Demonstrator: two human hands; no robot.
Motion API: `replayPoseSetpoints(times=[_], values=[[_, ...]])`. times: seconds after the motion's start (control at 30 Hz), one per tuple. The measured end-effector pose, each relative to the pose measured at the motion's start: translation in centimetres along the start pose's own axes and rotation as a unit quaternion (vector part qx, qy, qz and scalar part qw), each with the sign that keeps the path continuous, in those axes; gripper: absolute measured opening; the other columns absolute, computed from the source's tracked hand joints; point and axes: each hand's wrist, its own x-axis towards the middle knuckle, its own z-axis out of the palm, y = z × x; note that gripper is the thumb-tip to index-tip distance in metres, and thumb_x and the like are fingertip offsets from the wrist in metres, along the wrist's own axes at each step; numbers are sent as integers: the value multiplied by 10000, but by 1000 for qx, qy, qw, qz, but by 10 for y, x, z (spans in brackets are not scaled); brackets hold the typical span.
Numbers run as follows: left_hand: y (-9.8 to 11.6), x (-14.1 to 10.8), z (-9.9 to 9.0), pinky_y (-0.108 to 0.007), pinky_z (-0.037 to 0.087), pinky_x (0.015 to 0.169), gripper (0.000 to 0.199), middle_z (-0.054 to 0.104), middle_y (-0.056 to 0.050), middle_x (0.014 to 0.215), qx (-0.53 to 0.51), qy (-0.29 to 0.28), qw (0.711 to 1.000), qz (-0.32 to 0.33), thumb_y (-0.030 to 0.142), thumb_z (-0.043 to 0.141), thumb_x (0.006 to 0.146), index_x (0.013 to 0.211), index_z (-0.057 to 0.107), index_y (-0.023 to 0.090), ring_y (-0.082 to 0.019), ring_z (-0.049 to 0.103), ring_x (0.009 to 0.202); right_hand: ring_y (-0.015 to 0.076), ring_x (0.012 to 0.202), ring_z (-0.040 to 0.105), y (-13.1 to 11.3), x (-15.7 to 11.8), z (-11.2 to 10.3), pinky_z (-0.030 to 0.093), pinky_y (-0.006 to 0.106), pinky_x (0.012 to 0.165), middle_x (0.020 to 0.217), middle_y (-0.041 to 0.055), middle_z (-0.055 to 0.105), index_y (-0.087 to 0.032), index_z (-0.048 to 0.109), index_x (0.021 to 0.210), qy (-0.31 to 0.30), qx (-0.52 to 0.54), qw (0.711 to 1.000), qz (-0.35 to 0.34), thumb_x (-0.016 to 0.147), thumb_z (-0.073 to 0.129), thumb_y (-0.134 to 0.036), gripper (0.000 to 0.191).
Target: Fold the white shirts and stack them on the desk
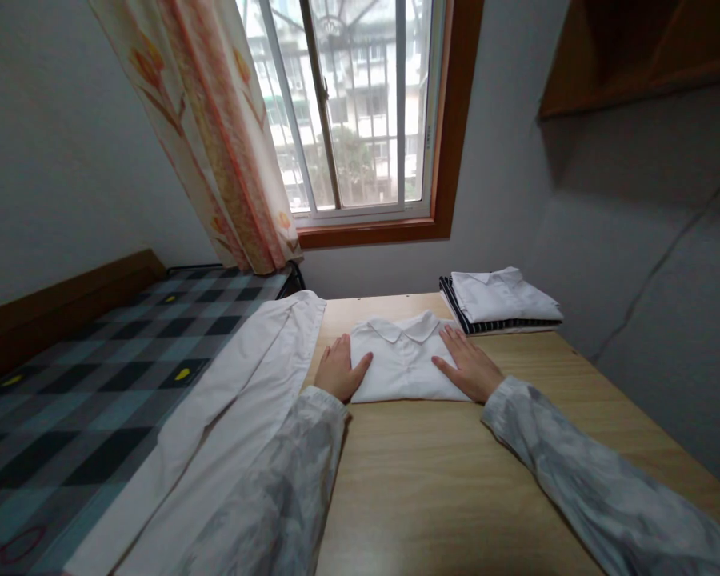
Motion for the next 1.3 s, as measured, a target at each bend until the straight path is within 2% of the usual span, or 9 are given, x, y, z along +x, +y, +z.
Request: replayPoseSetpoints(times=[0.17,0.4,0.57,0.67,0.8,0.93,1.1,1.17,1.3], values=[[10,26,5,-475,410,1274,813,534,-277,1656,-71,21,997,15,560,535,1047,1654,436,28,-380,539,1536,355,1704,226,0,1,3,225,520,1389,1820,231,237,-21,319,1737,11,-3,1000,10,1079,319,-760,989],[13,43,14,-570,257,1344,723,523,-260,1672,-72,31,997,1,524,608,1038,1608,494,95,-388,471,1587,355,1688,281,6,4,4,242,516,1382,1789,248,320,-29,359,1719,1,-9,1000,-11,1074,338,-762,977],[-2,42,16,-490,516,1154,589,722,-191,1431,-160,81,984,-9,473,722,969,1465,599,180,-352,698,1313,351,1665,338,3,-3,1,289,522,1360,1764,244,382,-54,417,1688,11,-11,999,-43,1078,417,-700,889],[-6,44,19,-473,571,1065,424,765,-151,1259,-193,109,975,-20,471,715,969,1294,670,203,-324,740,1158,354,1548,503,-9,-11,-10,363,523,1308,1644,227,558,-100,550,1587,48,-22,997,-59,1079,493,-588,707],[-3,46,18,-503,543,1135,300,733,-172,1242,-190,162,968,14,319,641,963,1221,689,173,-323,701,1222,355,1317,639,-32,-13,-39,414,526,1242,1355,204,730,-143,722,1275,151,-43,986,-47,1036,574,-393,376],[13,34,0,-542,407,1293,469,636,-176,1511,-147,218,961,82,213,530,970,1425,639,188,-316,572,1458,352,1532,476,-60,4,-63,259,543,1344,1579,188,611,-150,657,1432,164,-32,981,-104,1015,568,-348,470],[36,18,-16,-509,215,1396,654,433,-92,1768,-37,7,967,252,410,532,1061,1692,458,257,-286,324,1675,309,1685,277,-90,34,-48,149,513,1394,1795,142,367,-132,426,1702,41,-9,986,-164,1070,461,-434,701],[37,18,-12,-506,182,1401,658,411,-89,1782,-24,-50,964,261,475,494,1092,1710,439,254,-273,296,1690,297,1686,287,-94,40,-29,192,501,1387,1798,160,353,-105,382,1725,5,2,989,-149,1105,399,-492,731],[30,24,-1,-513,143,1401,639,425,-95,1772,-2,-77,976,204,535,432,1115,1682,484,246,-270,308,1687,279,1686,298,-86,43,-1,226,485,1380,1796,164,350,-115,357,1742,-47,5,992,-115,1135,309,-584,769]])
